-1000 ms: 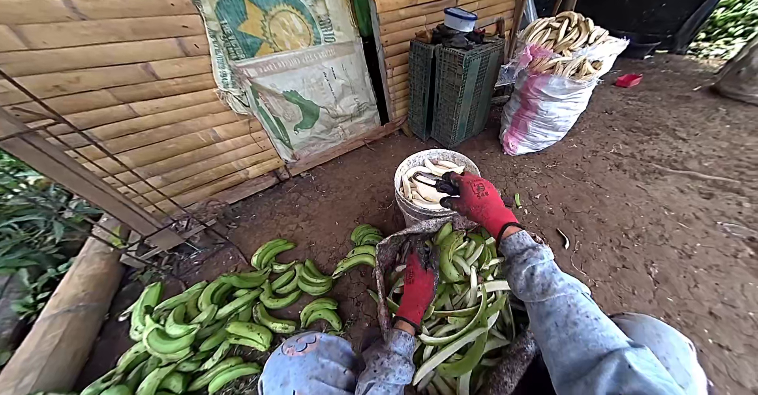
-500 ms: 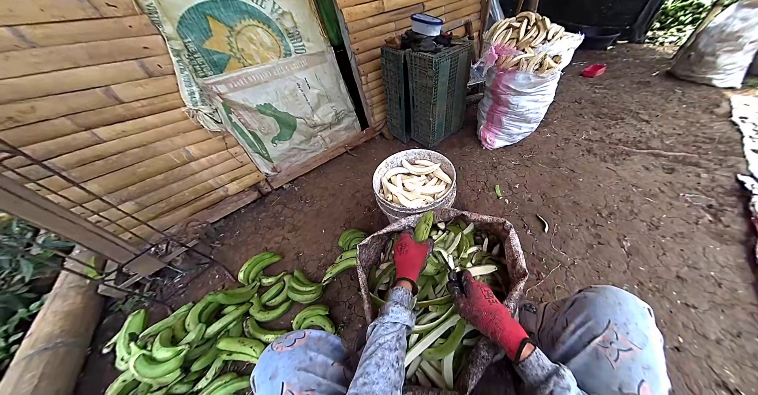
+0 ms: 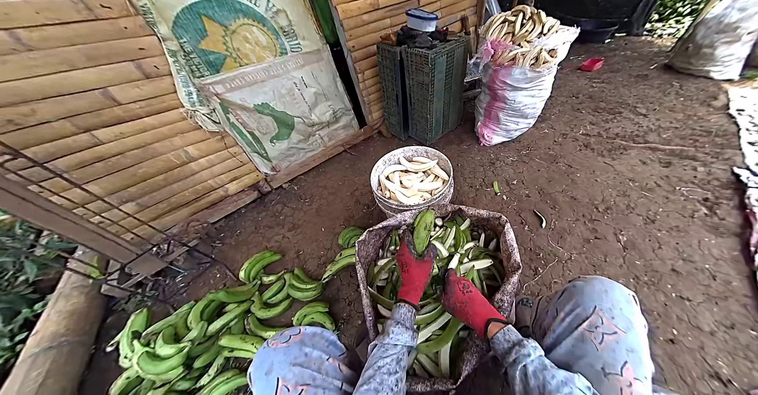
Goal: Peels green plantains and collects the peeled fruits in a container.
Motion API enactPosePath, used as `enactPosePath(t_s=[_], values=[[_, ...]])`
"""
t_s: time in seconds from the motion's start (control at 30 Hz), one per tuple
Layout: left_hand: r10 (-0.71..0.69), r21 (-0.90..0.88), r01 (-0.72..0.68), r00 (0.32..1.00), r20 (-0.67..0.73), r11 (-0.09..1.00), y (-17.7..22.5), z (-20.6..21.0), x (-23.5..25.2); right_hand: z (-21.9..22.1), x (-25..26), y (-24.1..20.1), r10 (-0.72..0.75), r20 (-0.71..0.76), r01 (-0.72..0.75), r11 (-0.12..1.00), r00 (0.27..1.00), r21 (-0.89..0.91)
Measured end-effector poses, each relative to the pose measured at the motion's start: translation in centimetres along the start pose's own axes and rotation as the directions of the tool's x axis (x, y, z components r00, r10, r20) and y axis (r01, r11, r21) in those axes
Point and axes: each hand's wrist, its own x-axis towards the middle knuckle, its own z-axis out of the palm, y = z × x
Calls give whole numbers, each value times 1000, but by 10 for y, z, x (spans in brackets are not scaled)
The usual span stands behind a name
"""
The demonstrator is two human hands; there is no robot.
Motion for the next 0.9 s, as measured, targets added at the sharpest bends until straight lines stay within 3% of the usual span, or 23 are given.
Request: enactPosePath(t_s=[0.1, 0.2, 0.23, 0.3, 0.37, 0.4, 0.47, 0.57, 0.67, 0.73, 0.8, 0.9], values=[[73, -27, -73, 997, 26, 997, 49, -36, 8, -24, -7, -10, -25, 54, 32, 992, 998, -119], [-49, -254, 77, 992, 114, 964, 46, -75, 30, -67, -12, -16, -242, -41, 237, 966, 970, -101], [-97, -362, 138, 987, 130, 922, 42, -84, 34, -80, -14, -16, -338, -134, 331, 941, 932, -74], [-126, -628, 203, 978, 166, 751, 45, -94, 36, -91, -17, -14, -555, -304, 574, 819, 775, -32], [-120, -742, 265, 962, 244, 615, 41, -101, 32, -82, -19, -14, -735, -325, 769, 639, 595, -36], [-134, -744, 282, 958, 254, 607, 38, -100, 29, -75, -21, -15, -779, -276, 792, 604, 563, -91], [-136, -648, 234, 971, 199, 725, 31, -94, 21, -63, -18, -17, -791, -206, 754, 612, 577, -239], [-88, -436, 131, 989, 118, 890, 11, -82, 5, -52, -1, -15, -720, -273, 636, 692, 637, -342], [-136, -336, 185, 977, 166, 924, 22, -73, -21, -73, 16, -14, -447, -468, 394, 894, 762, -213], [-222, -384, 279, 957, 188, 880, 22, -67, -30, -93, 30, -7, -268, -543, 257, 961, 796, -99], [-269, -511, 306, 952, 147, 803, 4, -63, -16, -98, 24, -8, -309, -521, 329, 943, 796, -55], [-241, -654, 246, 965, 99, 715, -13, -68, 12, -69, 4, -4, -595, -402, 665, 746, 696, 47]])
